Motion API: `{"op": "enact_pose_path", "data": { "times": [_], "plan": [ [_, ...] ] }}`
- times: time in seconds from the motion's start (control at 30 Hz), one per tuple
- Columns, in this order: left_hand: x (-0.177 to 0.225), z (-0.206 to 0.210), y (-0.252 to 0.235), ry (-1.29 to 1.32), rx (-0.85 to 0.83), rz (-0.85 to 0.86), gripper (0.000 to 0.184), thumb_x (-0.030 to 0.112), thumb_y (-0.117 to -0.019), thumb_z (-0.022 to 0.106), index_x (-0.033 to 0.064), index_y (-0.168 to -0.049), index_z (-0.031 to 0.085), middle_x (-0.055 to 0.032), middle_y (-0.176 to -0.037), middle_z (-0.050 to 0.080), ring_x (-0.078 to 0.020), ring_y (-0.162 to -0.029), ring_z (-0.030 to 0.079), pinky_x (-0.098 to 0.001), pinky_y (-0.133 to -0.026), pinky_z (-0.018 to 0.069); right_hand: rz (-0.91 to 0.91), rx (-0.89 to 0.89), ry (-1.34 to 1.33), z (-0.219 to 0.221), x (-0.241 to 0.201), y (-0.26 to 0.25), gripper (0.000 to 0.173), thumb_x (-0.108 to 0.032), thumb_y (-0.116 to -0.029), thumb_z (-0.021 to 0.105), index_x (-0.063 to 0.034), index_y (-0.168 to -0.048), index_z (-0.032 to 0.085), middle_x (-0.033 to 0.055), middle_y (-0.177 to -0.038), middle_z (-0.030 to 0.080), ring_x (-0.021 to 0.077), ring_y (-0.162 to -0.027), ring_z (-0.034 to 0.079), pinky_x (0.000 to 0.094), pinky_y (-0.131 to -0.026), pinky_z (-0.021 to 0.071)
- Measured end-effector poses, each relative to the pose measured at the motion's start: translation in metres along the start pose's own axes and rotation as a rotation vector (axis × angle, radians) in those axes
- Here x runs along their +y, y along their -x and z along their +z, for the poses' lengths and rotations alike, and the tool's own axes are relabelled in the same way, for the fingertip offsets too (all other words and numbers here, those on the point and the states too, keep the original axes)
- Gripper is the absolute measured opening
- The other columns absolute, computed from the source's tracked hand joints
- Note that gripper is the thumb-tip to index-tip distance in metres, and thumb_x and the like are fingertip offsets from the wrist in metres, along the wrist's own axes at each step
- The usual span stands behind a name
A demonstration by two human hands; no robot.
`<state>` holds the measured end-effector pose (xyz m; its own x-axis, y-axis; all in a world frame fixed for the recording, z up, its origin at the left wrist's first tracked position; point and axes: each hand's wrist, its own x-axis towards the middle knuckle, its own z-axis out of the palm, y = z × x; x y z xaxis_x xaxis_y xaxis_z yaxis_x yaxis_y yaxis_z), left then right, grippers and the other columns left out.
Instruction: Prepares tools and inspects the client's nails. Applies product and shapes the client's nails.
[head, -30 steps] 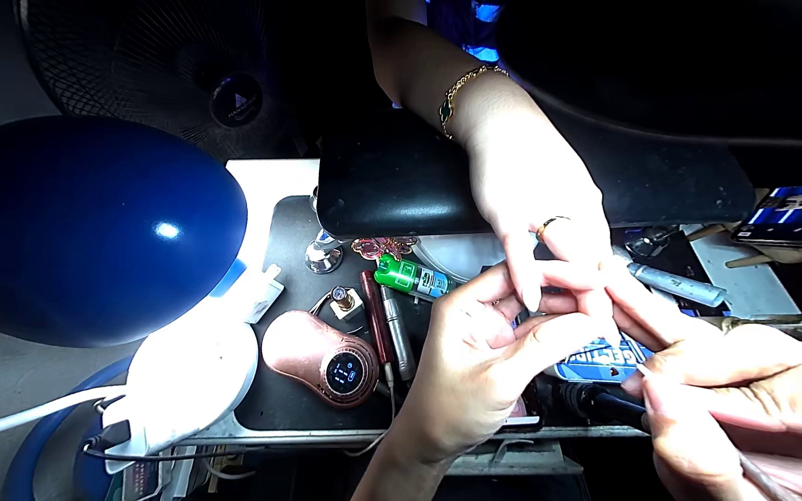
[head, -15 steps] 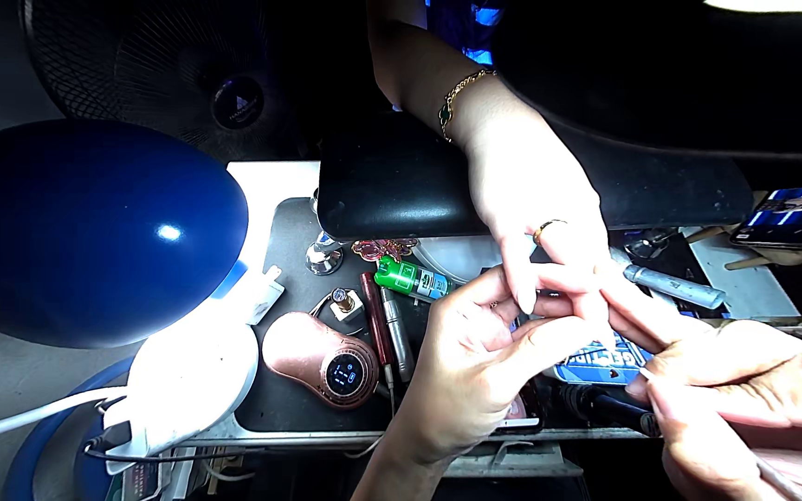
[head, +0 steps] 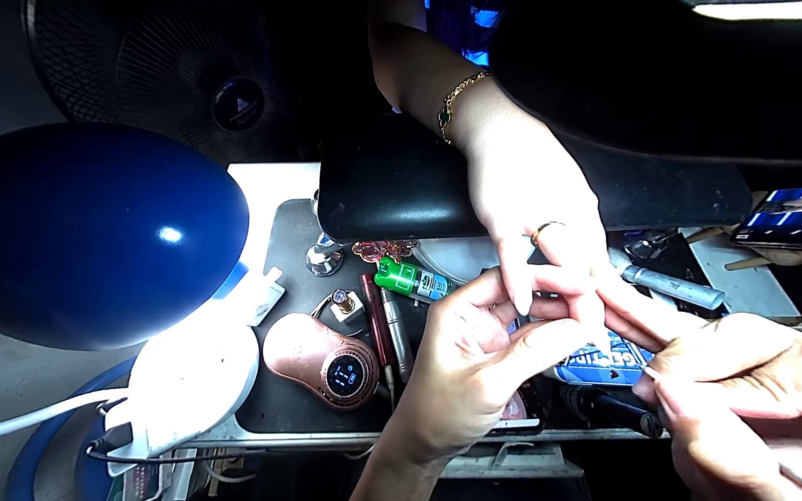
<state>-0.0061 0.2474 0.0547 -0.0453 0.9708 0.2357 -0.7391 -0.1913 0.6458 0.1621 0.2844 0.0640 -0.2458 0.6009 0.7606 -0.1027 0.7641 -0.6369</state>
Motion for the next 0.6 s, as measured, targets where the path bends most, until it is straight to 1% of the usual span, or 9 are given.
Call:
{"op": "enact_pose_path", "data": {
  "times": [0.1, 0.2, 0.27, 0.37, 0.43, 0.57, 0.6],
  "plan": [
    [0.0002, -0.0012, -0.0001, -0.002, -0.015, 0.000, 0.024, -0.014, -0.0918, 0.059, -0.0059, -0.114, 0.062, -0.0125, -0.109, 0.070, -0.0142, -0.100, 0.069, -0.0312, -0.093, 0.0569, 0.019, 0.013, -0.017, -0.0003, -0.0008, -0.0015, 0.011, -0.016, -0.0921, 0.070, -0.0141, -0.085, 0.062, -0.0023, -0.093, 0.076, 0.0164, -0.094, 0.076, 0.0365, -0.091, 0.0660],
    [-0.0002, -0.0019, -0.0008, -0.017, -0.012, 0.007, 0.024, -0.015, -0.0917, 0.059, -0.0060, -0.114, 0.062, -0.0126, -0.108, 0.070, -0.0148, -0.102, 0.069, -0.0320, -0.094, 0.0565, 0.066, -0.010, -0.098, -0.0012, -0.0024, -0.0033, 0.008, -0.012, -0.0913, 0.071, -0.0141, -0.088, 0.064, -0.0017, -0.095, 0.076, 0.0173, -0.097, 0.076, 0.0369, -0.095, 0.0643],
    [-0.0004, -0.0014, -0.0012, -0.018, -0.002, 0.009, 0.024, -0.015, -0.0911, 0.060, -0.0057, -0.113, 0.063, -0.0122, -0.107, 0.071, -0.0150, -0.102, 0.069, -0.0322, -0.094, 0.0565, 0.066, -0.018, -0.054, 0.0007, -0.0032, -0.0031, 0.007, -0.015, -0.0916, 0.072, -0.0143, -0.087, 0.066, -0.0037, -0.096, 0.077, 0.0135, -0.096, 0.075, 0.0333, -0.094, 0.0642],
    [-0.0001, -0.0012, -0.0015, -0.018, -0.002, 0.005, 0.023, -0.014, -0.0913, 0.060, -0.0047, -0.112, 0.063, -0.0115, -0.106, 0.071, -0.0142, -0.100, 0.069, -0.0312, -0.092, 0.0573, 0.042, -0.019, -0.010, 0.0026, -0.0026, -0.0011, 0.008, -0.017, -0.0920, 0.072, -0.0145, -0.087, 0.066, -0.0033, -0.096, 0.076, 0.0141, -0.097, 0.075, 0.0345, -0.094, 0.0639],
    [0.0001, -0.0008, -0.0016, -0.013, -0.004, 0.006, 0.023, -0.015, -0.0912, 0.060, -0.0051, -0.112, 0.063, -0.0117, -0.106, 0.071, -0.0142, -0.099, 0.070, -0.0309, -0.091, 0.0576, 0.031, -0.020, -0.009, 0.0025, -0.0021, -0.0009, 0.008, -0.016, -0.0921, 0.072, -0.0128, -0.087, 0.066, 0.0002, -0.097, 0.077, 0.0191, -0.100, 0.076, 0.0382, -0.094, 0.0648],
    [0.0002, -0.0004, -0.0020, -0.015, -0.005, 0.006, 0.023, -0.015, -0.0909, 0.060, -0.0049, -0.112, 0.062, -0.0121, -0.106, 0.071, -0.0144, -0.099, 0.070, -0.0310, -0.091, 0.0578, 0.036, -0.033, 0.005, 0.0011, -0.0020, -0.0005, 0.007, -0.016, -0.0929, 0.072, -0.0135, -0.089, 0.067, 0.0002, -0.100, 0.078, 0.0190, -0.102, 0.076, 0.0369, -0.093, 0.0646],
    [0.0003, -0.0002, -0.0019, -0.012, -0.003, 0.004, 0.024, -0.015, -0.0908, 0.060, -0.0048, -0.112, 0.062, -0.0122, -0.106, 0.071, -0.0146, -0.100, 0.070, -0.0311, -0.091, 0.0578, 0.034, -0.028, 0.007, 0.0016, -0.0018, -0.0004, 0.007, -0.017, -0.0925, 0.072, -0.0141, -0.089, 0.067, -0.0012, -0.100, 0.077, 0.0175, -0.101, 0.075, 0.0358, -0.094, 0.0643]
  ]
}}
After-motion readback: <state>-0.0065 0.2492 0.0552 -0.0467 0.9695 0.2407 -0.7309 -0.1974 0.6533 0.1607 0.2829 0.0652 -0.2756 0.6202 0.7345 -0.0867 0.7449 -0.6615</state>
